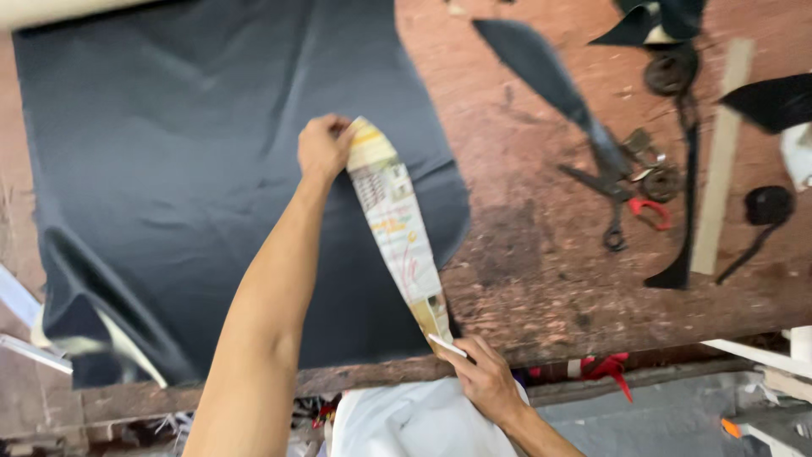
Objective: The person uses a paper template to cut a piece of black fabric with scissors. They secure the template with weights, cut along the edges, remove the cut piece, and then place a newspaper template on the remaining fabric.
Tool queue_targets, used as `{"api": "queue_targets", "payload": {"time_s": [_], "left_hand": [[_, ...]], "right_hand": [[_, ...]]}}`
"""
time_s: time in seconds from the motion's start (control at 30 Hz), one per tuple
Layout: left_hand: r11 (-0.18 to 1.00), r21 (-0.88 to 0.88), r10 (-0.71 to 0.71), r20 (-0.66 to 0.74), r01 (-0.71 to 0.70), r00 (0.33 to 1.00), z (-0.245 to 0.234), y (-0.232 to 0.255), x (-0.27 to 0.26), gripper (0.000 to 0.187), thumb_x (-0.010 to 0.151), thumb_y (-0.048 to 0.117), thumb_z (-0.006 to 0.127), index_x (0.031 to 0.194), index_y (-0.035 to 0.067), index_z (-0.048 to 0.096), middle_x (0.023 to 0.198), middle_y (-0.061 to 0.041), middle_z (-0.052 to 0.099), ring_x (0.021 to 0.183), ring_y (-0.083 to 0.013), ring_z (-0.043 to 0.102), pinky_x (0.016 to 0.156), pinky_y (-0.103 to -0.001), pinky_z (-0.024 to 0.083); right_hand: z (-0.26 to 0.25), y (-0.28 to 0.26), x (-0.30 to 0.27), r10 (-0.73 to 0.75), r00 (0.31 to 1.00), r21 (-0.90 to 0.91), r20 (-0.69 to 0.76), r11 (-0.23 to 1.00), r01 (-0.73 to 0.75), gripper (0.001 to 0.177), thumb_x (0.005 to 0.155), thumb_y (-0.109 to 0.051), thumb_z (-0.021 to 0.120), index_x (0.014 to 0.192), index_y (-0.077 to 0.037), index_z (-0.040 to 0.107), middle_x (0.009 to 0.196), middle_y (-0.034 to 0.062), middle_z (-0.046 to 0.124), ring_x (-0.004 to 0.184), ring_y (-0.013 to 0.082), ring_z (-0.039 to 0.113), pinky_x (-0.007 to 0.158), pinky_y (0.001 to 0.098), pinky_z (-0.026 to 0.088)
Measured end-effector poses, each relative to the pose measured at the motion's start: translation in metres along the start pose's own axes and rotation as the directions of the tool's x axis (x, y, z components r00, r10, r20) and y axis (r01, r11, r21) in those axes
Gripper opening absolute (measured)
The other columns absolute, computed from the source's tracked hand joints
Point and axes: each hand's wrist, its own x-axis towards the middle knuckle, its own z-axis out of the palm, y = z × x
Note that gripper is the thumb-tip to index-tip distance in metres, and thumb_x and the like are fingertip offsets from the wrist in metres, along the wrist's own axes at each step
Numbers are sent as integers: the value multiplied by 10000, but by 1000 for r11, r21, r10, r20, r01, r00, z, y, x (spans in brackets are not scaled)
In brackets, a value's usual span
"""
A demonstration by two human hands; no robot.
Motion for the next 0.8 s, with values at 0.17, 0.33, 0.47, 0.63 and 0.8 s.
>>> {"api": "queue_targets", "payload": {"time_s": [0.17,0.33,0.47,0.63,0.8], "left_hand": [[1000,16,-26,34,26,999,8,24,17,167,806,183,767,966,140,786,881,-69,777,862,-269,744,775,-401,566],[1000,-13,22,34,-21,999,29,39,33,137,836,184,760,961,130,777,871,-81,774,850,-293,742,772,-414,573],[999,10,32,70,-33,997,39,42,47,147,844,191,765,973,120,771,870,-93,771,849,-311,734,773,-427,564],[999,-25,48,152,-45,987,33,30,54,180,840,105,747,1016,77,774,884,-119,768,858,-296,742,813,-400,572],[994,-107,45,271,-16,962,26,18,57,236,833,31,707,1062,50,760,901,-122,782,851,-240,768,824,-356,582]], "right_hand": [[36,-20,10,65,997,-17,-31,998,-66,507,752,89,697,1217,-111,730,1015,72,660,933,273,647,779,389,535],[51,-24,20,117,992,-66,-54,991,-120,492,749,80,696,1205,-104,724,1028,70,664,941,281,638,791,402,534],[54,-23,32,144,989,-86,-17,986,-145,501,754,75,707,1222,-102,725,1009,63,655,935,275,630,782,399,530],[57,-28,34,147,988,-87,-49,985,-151,482,744,69,708,1191,-110,735,1016,57,660,951,275,634,794,399,529],[59,-24,32,146,989,-98,-38,984,-149,418,753,67,708,1129,-111,741,1032,56,673,966,276,637,802,394,535]]}}
